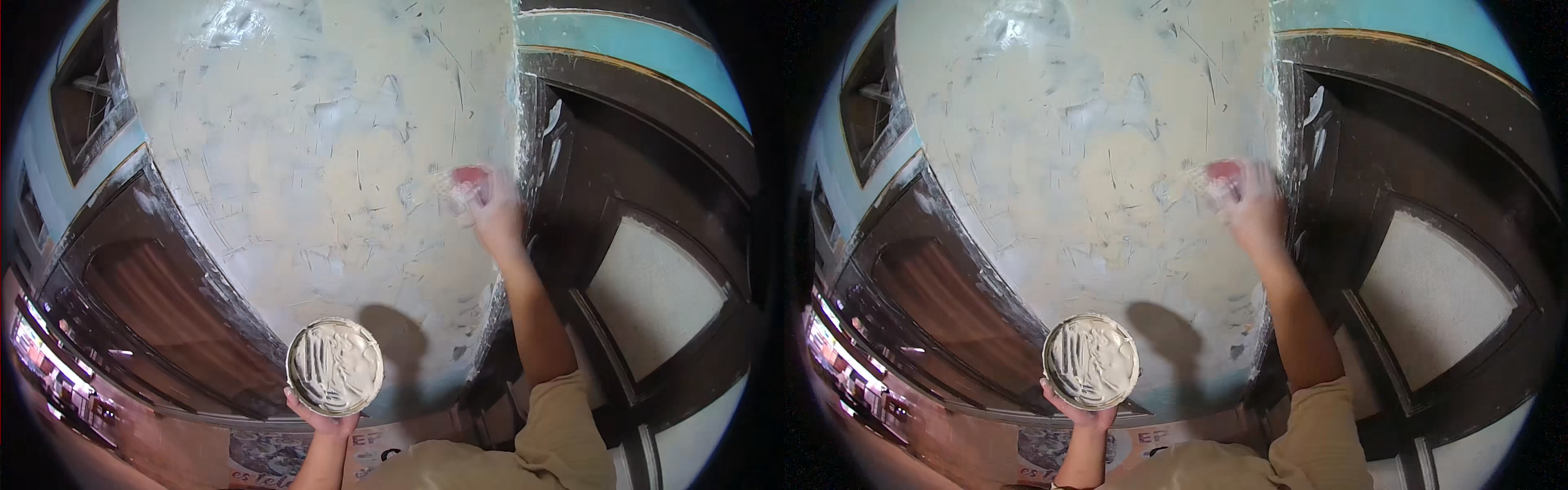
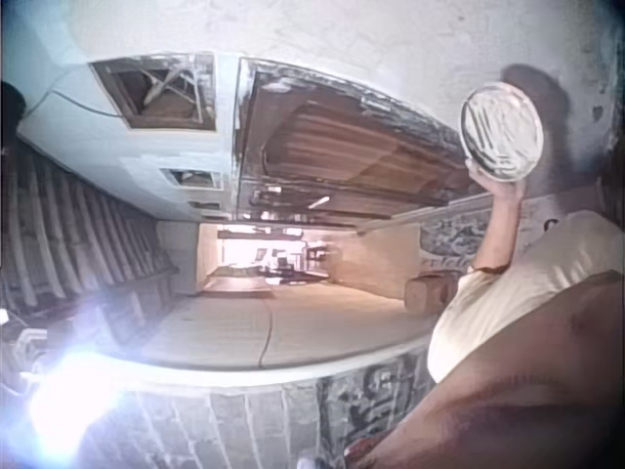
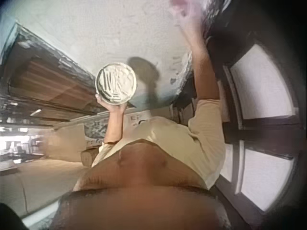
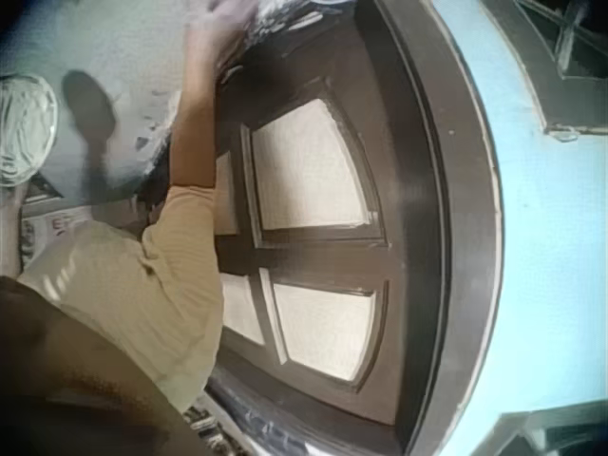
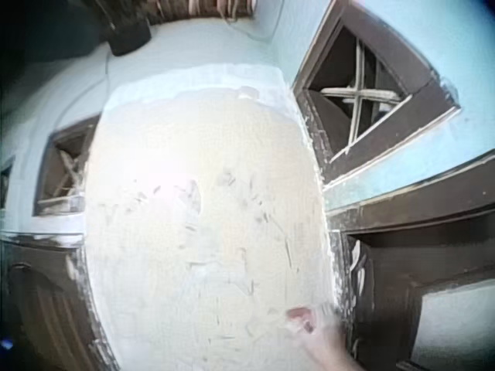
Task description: The person applies putty to a wall using a putty spreader to patch or smooth the surface.
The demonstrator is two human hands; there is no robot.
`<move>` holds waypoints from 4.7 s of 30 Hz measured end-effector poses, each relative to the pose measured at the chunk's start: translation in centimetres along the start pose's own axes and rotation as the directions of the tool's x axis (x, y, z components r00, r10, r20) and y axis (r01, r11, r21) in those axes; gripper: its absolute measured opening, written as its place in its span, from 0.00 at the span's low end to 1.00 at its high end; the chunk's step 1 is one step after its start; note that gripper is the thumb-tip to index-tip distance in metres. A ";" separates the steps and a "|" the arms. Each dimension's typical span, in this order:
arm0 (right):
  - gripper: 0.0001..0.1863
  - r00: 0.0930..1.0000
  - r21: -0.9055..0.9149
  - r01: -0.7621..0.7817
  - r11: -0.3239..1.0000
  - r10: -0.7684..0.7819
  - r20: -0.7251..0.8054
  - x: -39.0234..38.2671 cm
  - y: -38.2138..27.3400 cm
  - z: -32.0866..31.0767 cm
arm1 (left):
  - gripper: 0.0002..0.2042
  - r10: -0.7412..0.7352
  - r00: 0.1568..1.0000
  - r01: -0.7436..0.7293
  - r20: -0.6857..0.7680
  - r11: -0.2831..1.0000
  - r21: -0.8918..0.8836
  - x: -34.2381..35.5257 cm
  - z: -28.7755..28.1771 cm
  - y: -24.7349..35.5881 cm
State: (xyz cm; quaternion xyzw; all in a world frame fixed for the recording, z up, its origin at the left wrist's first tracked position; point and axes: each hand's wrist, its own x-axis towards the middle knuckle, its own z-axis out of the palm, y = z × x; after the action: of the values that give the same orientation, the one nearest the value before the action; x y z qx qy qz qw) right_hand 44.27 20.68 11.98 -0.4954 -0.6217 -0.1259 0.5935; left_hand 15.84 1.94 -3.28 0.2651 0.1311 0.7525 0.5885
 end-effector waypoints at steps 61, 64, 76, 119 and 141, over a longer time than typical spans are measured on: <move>0.20 0.883 0.360 -0.272 0.892 0.082 0.462 -20.2 -9.6 5.3 | 0.43 0.038 0.992 -0.056 0.122 0.988 0.147 1.6 -7.6 1.7; 0.19 0.922 0.307 -0.128 0.943 0.000 0.386 -21.7 -9.0 5.5 | 0.44 -0.008 1.000 0.008 0.024 1.000 0.026 2.1 -6.0 2.4; 0.18 0.546 0.609 -0.775 0.169 0.664 0.511 -34.7 6.1 13.0 | 0.42 -0.363 0.932 0.362 -0.005 0.930 -0.063 2.1 -7.4 -3.0; 0.20 0.431 0.453 -0.889 0.062 0.446 0.784 -34.5 10.5 12.9 | 0.42 -0.510 0.840 0.523 -0.184 0.852 0.027 5.3 -17.1 -8.6; 0.30 0.592 0.221 -0.591 0.776 0.230 0.772 -30.3 -5.8 14.4 | 0.41 -0.309 0.937 0.332 -0.165 0.933 0.138 1.4 -19.0 -0.2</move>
State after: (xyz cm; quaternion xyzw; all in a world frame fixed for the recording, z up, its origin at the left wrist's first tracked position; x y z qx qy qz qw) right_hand 25.06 14.49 -15.46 -0.4835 -0.6743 0.3692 0.4187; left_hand 5.32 5.49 -18.71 0.2340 0.2750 0.6497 0.6689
